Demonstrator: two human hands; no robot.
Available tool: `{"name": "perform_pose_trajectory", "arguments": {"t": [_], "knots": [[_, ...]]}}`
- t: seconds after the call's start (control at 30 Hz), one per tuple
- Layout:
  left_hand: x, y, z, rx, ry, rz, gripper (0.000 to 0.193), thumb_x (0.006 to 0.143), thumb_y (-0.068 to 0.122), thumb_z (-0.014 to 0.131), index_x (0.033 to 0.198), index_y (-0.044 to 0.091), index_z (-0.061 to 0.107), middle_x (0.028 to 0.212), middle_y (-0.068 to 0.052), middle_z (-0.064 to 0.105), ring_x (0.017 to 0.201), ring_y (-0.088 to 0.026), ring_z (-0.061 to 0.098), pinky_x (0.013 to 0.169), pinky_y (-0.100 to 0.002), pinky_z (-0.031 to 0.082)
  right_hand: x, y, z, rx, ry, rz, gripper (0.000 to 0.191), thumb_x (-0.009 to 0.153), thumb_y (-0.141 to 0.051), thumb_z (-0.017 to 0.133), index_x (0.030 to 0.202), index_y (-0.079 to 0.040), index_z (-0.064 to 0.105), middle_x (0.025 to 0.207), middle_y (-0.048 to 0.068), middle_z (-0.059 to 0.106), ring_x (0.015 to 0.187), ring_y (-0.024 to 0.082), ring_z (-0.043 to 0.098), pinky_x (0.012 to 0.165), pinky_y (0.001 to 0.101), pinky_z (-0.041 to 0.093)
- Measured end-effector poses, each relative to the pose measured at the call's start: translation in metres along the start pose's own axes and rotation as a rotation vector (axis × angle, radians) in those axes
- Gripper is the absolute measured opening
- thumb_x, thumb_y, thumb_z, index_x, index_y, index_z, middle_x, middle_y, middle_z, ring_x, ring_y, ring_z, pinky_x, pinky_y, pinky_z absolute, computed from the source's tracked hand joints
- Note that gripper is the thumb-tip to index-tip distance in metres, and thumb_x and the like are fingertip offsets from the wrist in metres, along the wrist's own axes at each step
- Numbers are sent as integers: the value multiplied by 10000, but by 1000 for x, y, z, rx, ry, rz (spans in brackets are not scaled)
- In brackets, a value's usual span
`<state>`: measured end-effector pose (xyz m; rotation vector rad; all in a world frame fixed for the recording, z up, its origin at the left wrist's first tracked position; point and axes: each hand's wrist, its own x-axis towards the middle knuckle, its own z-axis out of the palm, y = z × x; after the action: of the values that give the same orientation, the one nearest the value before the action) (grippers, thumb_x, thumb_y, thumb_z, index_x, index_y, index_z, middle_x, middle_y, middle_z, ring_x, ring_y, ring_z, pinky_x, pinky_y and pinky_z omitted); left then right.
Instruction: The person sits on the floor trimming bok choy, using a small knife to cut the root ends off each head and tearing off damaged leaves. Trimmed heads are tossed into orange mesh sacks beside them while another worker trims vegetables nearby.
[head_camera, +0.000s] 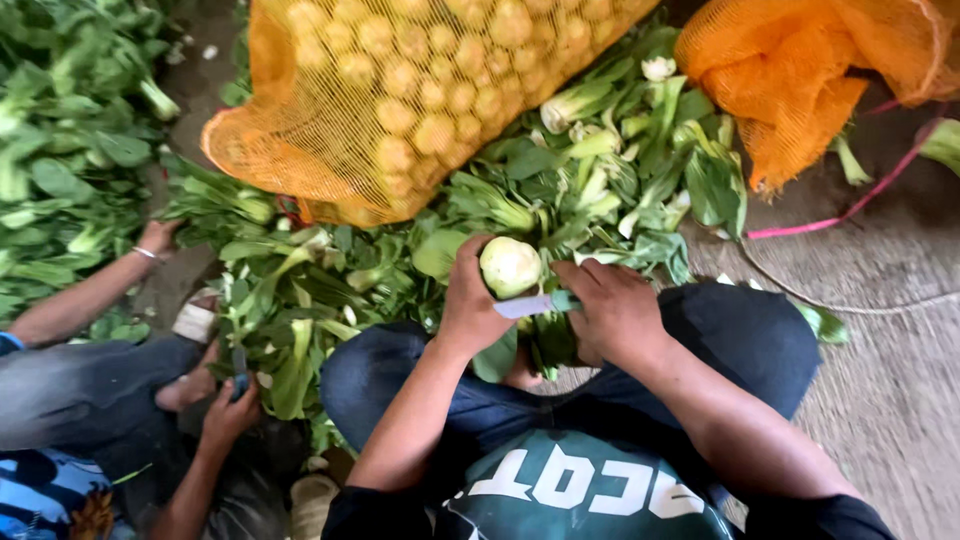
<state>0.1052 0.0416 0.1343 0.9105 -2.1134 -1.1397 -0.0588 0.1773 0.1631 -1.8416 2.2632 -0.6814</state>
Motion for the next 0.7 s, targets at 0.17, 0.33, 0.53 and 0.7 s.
{"name": "perform_pose_trajectory", "arguments": {"t": [0.17,0.33,0.53,0.7], "knots": [[-10,-10,5,-161,-133,-91,1061,636,274,954,1462,3,345,1312,-169,600,1181,-286,634,997,-377,519,0,3,19,65,-75,146,540,768,-134,698,1301,-183,626,1037,84,686,894,354,681,768,487,545],[-10,-28,5,-503,-343,-108,892,914,243,818,1588,11,284,1499,-91,514,1386,-185,507,1170,-342,400,14,22,44,258,-95,205,460,810,-129,686,1270,-138,657,1173,119,703,1046,375,675,861,480,545],[-3,-32,5,-137,-224,-191,716,726,188,941,1324,26,583,1297,-189,594,1226,-269,613,1075,-362,496,18,24,35,240,-39,209,452,842,-152,697,1292,-162,665,1179,113,705,1036,360,683,855,458,555],[-6,-26,11,-225,-38,-29,789,775,132,858,1403,-6,400,1316,-187,605,1218,-322,649,1027,-380,517,12,6,24,52,-71,118,571,739,-149,732,1302,-173,642,1059,102,681,891,361,689,763,469,554]]}}
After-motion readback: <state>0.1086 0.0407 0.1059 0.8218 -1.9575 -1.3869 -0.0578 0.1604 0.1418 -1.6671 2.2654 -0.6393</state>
